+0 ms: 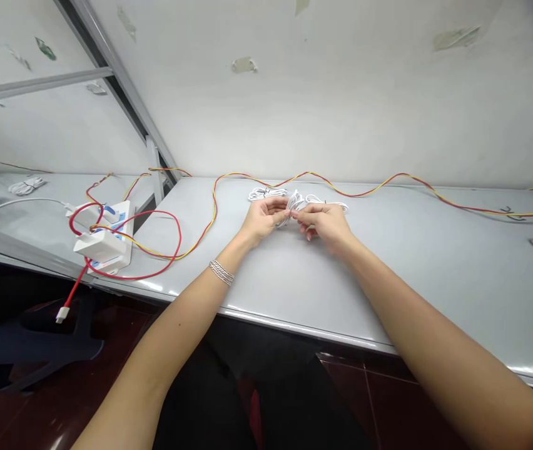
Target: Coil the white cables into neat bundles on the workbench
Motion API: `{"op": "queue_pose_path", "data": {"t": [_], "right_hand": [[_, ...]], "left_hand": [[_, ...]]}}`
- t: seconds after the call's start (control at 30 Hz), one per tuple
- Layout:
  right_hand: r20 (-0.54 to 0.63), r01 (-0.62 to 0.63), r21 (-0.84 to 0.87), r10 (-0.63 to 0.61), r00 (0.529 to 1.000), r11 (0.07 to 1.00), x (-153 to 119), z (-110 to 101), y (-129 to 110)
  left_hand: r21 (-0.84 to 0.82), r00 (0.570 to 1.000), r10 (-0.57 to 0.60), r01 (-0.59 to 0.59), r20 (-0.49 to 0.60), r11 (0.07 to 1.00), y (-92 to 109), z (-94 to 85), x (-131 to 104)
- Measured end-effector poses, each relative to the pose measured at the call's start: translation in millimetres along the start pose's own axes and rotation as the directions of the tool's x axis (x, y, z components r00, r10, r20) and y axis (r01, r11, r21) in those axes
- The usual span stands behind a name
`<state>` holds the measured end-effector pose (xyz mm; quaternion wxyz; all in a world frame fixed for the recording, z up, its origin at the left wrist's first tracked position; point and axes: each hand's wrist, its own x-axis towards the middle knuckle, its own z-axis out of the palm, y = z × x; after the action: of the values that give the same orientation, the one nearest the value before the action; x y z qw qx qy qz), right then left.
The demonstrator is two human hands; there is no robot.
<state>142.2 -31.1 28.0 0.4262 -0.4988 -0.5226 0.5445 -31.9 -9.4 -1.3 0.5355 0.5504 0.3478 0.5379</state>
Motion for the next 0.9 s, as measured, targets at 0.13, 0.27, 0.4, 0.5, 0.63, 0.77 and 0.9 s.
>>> {"op": "queue_pose_path", "data": {"t": [0.13, 0.27, 0.4, 0.5, 0.63, 0.77, 0.9], "right_hand": [[0.098, -0.165, 0.256, 0.144, 0.985, 0.953, 1, 1, -1], [0.196, -0.279, 0.334, 0.223, 0.955, 0.900, 2, 0, -1], [0.152, -0.230, 0.240, 0.198, 0.968, 0.943, 1, 2, -2], [-0.093, 0.000, -0.010, -0.001, 0.996, 1.000, 6, -2, 1], [-0.385, 0.163, -0.350, -0.300, 0.873, 0.922, 20, -22, 8], [-0.453, 0.091, -0.570, -0.405, 0.794, 0.817, 29, -43, 15], [-0.428, -0.062, -0.705, -0.354, 0.831, 0.706, 35, -49, 23]], "left_hand": [[-0.045, 0.999, 0.048, -0.048, 0.012, 0.998, 0, 0.5, 1], [-0.069, 0.997, 0.061, -0.057, 0.057, 0.996, 0, 1.3, 0], [-0.046, 1.000, 0.022, -0.022, 0.011, 0.999, 3, 2.5, -1], [-0.015, 0.992, -0.051, 0.050, -0.114, 0.999, 9, 1.6, -1], [0.010, 0.962, -0.094, 0.100, -0.255, 0.995, 18, -3.5, -1], [0.162, 0.939, -0.049, 0.110, -0.339, 0.981, 18, -14.2, 2], [0.345, 0.939, -0.062, 0.185, -0.339, 0.920, 9, -30.5, 6]]}}
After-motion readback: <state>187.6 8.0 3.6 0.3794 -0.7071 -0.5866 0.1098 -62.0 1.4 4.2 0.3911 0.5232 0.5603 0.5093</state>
